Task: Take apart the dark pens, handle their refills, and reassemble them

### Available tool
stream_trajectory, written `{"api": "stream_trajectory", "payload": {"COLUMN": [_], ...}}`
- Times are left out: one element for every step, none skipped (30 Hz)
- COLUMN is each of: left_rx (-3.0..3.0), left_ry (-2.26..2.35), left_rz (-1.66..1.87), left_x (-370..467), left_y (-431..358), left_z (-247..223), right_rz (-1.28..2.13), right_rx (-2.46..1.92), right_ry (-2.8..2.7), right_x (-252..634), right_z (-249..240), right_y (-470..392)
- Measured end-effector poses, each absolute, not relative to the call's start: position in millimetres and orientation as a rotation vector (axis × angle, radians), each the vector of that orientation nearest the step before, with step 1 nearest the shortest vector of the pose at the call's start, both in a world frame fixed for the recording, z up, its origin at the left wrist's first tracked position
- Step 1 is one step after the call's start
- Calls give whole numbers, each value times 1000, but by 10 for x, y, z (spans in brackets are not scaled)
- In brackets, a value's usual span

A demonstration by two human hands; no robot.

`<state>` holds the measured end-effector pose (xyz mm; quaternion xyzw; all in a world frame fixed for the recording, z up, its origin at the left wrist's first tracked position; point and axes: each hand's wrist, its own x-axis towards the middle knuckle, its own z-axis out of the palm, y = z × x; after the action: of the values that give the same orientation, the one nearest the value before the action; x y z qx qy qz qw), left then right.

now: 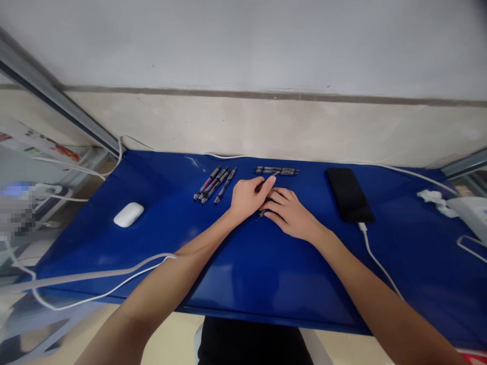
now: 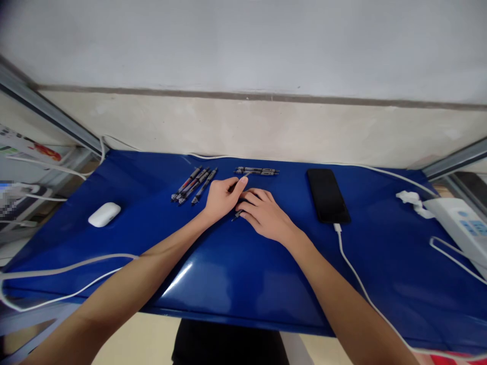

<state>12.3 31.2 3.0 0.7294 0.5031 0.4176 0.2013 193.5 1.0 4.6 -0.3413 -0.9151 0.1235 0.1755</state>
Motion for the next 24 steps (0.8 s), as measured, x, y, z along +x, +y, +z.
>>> {"api": "stream_trajectory", "payload": {"left_rx": [2041,2044,2047,2051,2054,2056,2055,2053,2050,2045,2041,2038,2035,2032,2029,2026,2024,2022,2024,2030,2040,2054,2074,2100], "left_ry": [1408,1414,1421,1426,1431,1434,1436,1438,1440,1443,1445,1443,1440,1438,1440,1446,1458,1472,1484,1495,1503,1508,1513,1517], "left_rz": [1167,1166,1161,1157,1156,1158,1162,1166,1170,1174,1178,1182,1189,1196,1200,1202,1200,1198,1194,1186,1174,1154,1127,1092], "left_x": [124,124,125,126,127,128,129,130,131,132,132,133,134,135,135,135,135,136,136,136,137,138,140,143], "left_y": [313,313,313,313,313,313,313,314,315,316,317,318,319,320,320,320,319,319,319,320,321,321,322,321], "left_z": [30,31,32,32,33,34,34,35,35,36,36,36,36,37,37,37,37,36,34,31,26,20,13,5], "right_rz": [373,396,417,430,432,426,417,409,410,423,446,477,510,548,598,661,732,805,879,942,991,1034,1070,1090], "right_rx": [-965,-968,-975,-984,-997,-1013,-1027,-1040,-1054,-1070,-1085,-1101,-1126,-1158,-1192,-1228,-1260,-1280,-1281,-1267,-1234,-1195,-1160,-1135], "right_ry": [-2590,-2586,-2577,-2562,-2542,-2519,-2497,-2478,-2463,-2449,-2436,-2419,-2389,-2345,-2287,-2214,-2129,-2037,-1942,-1852,-1761,-1673,-1599,-1534], "right_x": [1929,1922,1916,1911,1909,1908,1910,1913,1918,1922,1926,1930,1933,1937,1942,1948,1956,1966,1978,1990,2003,2016,2027,2038], "right_z": [48,46,42,34,25,17,9,5,5,8,13,19,25,29,30,27,19,8,-6,-22,-38,-52,-64,-73], "right_y": [10,11,12,15,20,27,36,45,54,60,63,63,61,57,53,51,52,59,70,86,105,126,147,167]}}
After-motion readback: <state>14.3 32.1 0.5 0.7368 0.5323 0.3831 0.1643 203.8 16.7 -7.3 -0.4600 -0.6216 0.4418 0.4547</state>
